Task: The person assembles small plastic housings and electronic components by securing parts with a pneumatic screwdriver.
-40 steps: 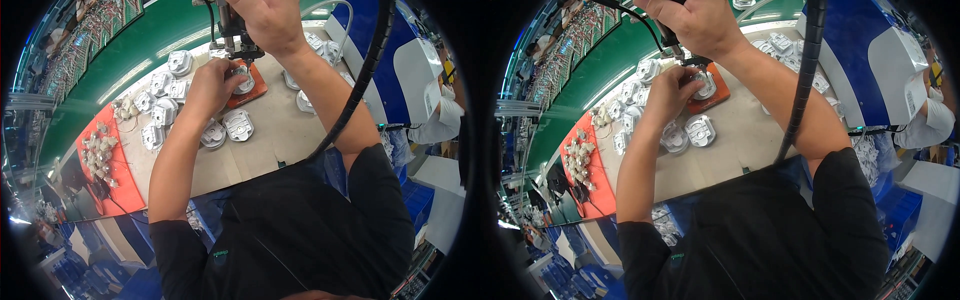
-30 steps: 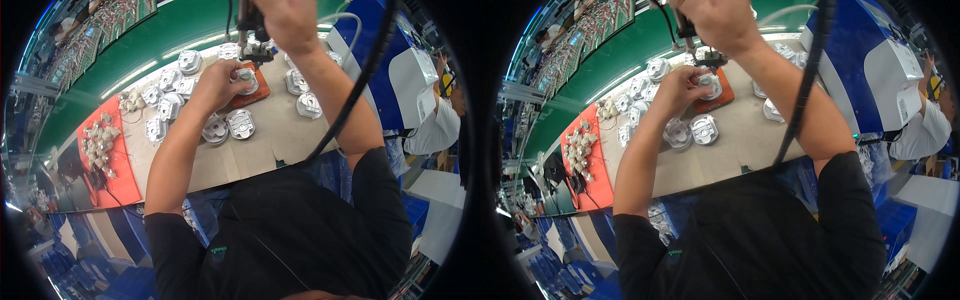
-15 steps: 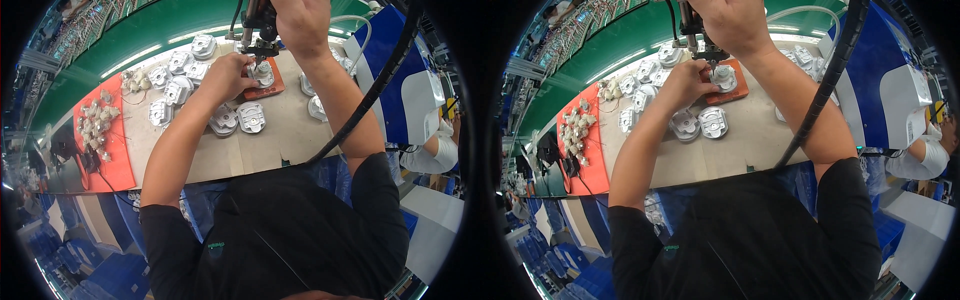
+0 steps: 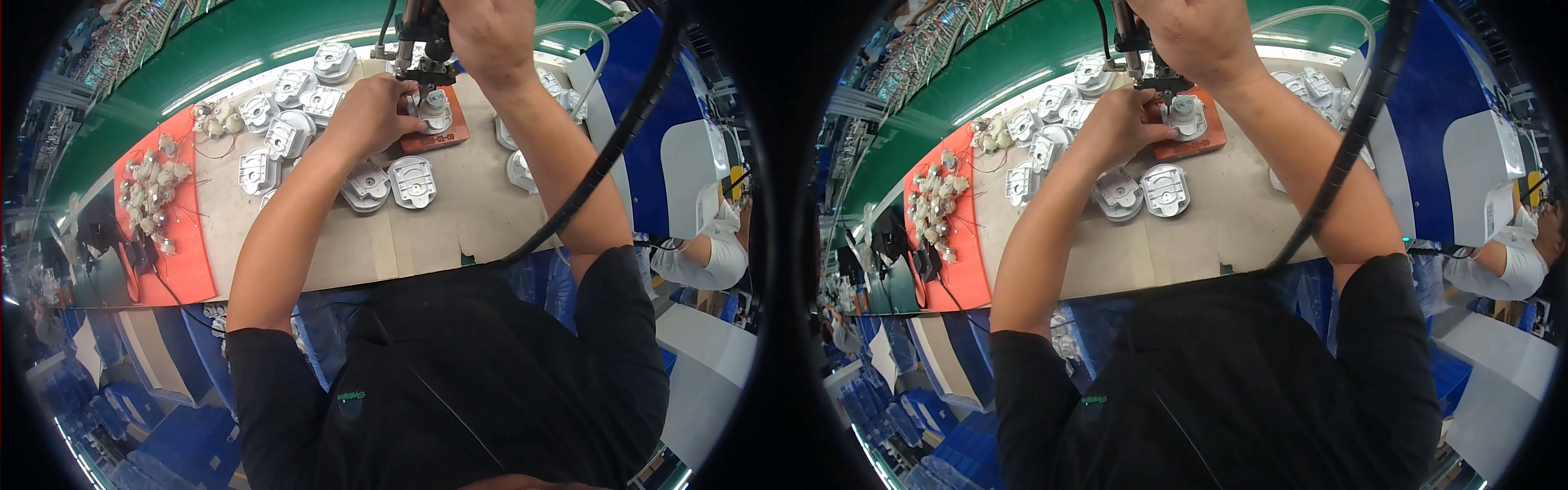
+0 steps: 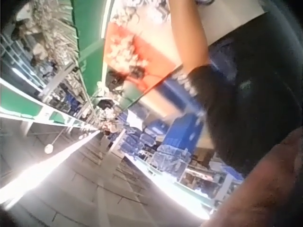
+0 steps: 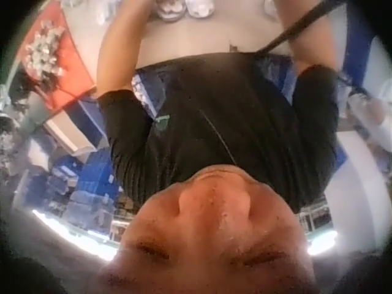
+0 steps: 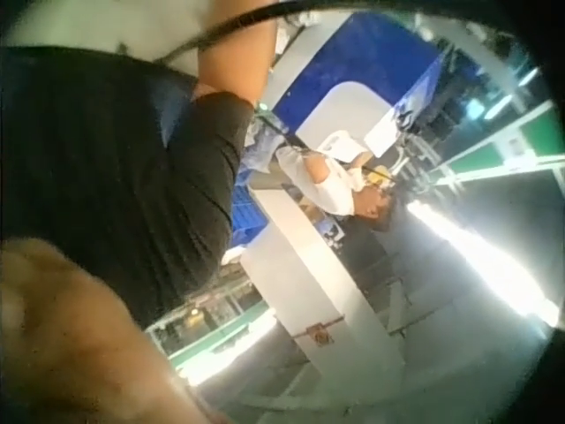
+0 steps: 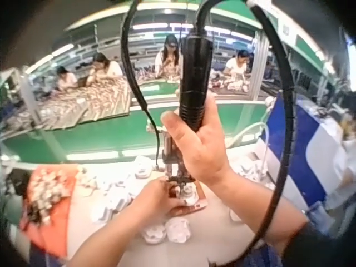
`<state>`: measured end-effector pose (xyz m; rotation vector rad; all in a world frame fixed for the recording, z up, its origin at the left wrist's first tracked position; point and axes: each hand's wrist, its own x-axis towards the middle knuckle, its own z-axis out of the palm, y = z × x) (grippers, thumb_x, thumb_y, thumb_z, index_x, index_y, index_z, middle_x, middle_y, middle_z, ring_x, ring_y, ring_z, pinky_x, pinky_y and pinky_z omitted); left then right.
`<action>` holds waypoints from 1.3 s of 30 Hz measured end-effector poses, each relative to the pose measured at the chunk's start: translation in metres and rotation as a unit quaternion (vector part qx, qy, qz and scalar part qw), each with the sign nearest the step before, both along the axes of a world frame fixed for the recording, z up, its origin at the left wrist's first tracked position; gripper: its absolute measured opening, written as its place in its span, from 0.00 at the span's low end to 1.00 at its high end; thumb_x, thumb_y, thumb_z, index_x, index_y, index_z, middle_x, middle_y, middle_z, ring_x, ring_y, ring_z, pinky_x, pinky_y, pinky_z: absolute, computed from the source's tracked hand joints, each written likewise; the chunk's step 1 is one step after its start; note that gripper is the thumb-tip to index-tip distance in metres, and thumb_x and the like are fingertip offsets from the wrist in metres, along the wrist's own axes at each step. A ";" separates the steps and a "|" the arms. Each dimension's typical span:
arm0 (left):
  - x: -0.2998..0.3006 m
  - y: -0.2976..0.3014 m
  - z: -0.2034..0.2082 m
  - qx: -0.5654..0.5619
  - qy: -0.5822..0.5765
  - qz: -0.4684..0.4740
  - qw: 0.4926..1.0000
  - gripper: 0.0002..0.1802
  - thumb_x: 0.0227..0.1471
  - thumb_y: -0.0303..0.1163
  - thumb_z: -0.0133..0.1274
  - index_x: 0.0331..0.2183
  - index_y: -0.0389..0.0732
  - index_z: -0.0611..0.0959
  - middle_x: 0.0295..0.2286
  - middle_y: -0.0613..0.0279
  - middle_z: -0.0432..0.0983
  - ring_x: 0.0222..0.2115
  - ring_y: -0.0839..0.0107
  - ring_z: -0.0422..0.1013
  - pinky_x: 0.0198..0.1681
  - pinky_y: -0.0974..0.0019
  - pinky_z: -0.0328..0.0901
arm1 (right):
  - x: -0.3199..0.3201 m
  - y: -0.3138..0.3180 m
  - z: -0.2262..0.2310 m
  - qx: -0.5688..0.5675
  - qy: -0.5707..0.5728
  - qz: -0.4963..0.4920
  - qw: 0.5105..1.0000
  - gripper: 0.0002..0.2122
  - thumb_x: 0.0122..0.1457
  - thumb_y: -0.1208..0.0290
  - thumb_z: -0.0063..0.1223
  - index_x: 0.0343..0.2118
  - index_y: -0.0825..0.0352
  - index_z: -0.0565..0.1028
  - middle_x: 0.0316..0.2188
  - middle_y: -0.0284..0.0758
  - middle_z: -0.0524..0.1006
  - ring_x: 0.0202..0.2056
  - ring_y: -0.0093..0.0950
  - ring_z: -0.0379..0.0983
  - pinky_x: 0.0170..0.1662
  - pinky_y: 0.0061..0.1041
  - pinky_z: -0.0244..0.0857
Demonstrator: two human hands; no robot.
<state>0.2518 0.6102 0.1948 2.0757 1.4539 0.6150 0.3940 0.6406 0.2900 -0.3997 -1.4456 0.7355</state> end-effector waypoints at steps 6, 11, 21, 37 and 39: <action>-0.001 -0.009 -0.012 -0.034 -0.042 -0.009 0.999 0.27 0.36 0.36 0.72 0.41 0.35 0.85 0.36 0.47 0.80 0.38 0.55 0.78 0.44 0.59 0.71 | 0.019 0.002 0.069 0.043 -0.007 -0.004 0.999 0.16 0.66 0.60 0.58 0.45 0.63 0.67 0.22 0.21 0.66 0.21 0.12 0.60 0.24 0.15 0.55; 0.024 -0.005 0.003 0.004 -0.025 -0.059 0.998 0.28 0.39 0.35 0.70 0.44 0.36 0.83 0.39 0.46 0.78 0.42 0.51 0.76 0.48 0.57 0.69 | 0.058 -0.013 0.148 0.054 -0.120 -0.138 0.982 0.18 0.65 0.56 0.59 0.44 0.67 0.71 0.27 0.26 0.71 0.28 0.17 0.65 0.31 0.19 0.62; 0.009 -0.019 0.001 0.011 -0.015 -0.015 1.000 0.26 0.38 0.33 0.63 0.43 0.34 0.83 0.41 0.43 0.78 0.44 0.48 0.75 0.49 0.56 0.70 | 0.085 -0.042 -0.009 0.203 -0.111 -0.194 0.953 0.08 0.62 0.83 0.54 0.44 0.72 0.71 0.42 0.42 0.75 0.42 0.27 0.74 0.47 0.26 0.70; -0.172 -0.263 0.049 0.205 -0.334 0.337 0.856 0.31 0.44 0.20 0.62 0.52 0.32 0.74 0.46 0.55 0.76 0.45 0.66 0.74 0.53 0.63 0.67 | 0.021 0.206 -0.164 -0.267 -0.540 -0.131 0.787 0.48 0.42 0.41 0.73 0.55 0.80 0.67 0.51 0.52 0.74 0.53 0.39 0.73 0.56 0.34 0.66; -0.208 -0.344 0.040 0.240 -0.314 0.459 0.796 0.29 0.48 0.21 0.63 0.53 0.32 0.74 0.47 0.52 0.77 0.46 0.64 0.75 0.53 0.62 0.67 | 0.001 0.221 -0.191 -0.263 -0.577 -0.064 0.770 0.45 0.45 0.37 0.69 0.52 0.78 0.70 0.49 0.50 0.75 0.49 0.36 0.74 0.50 0.35 0.69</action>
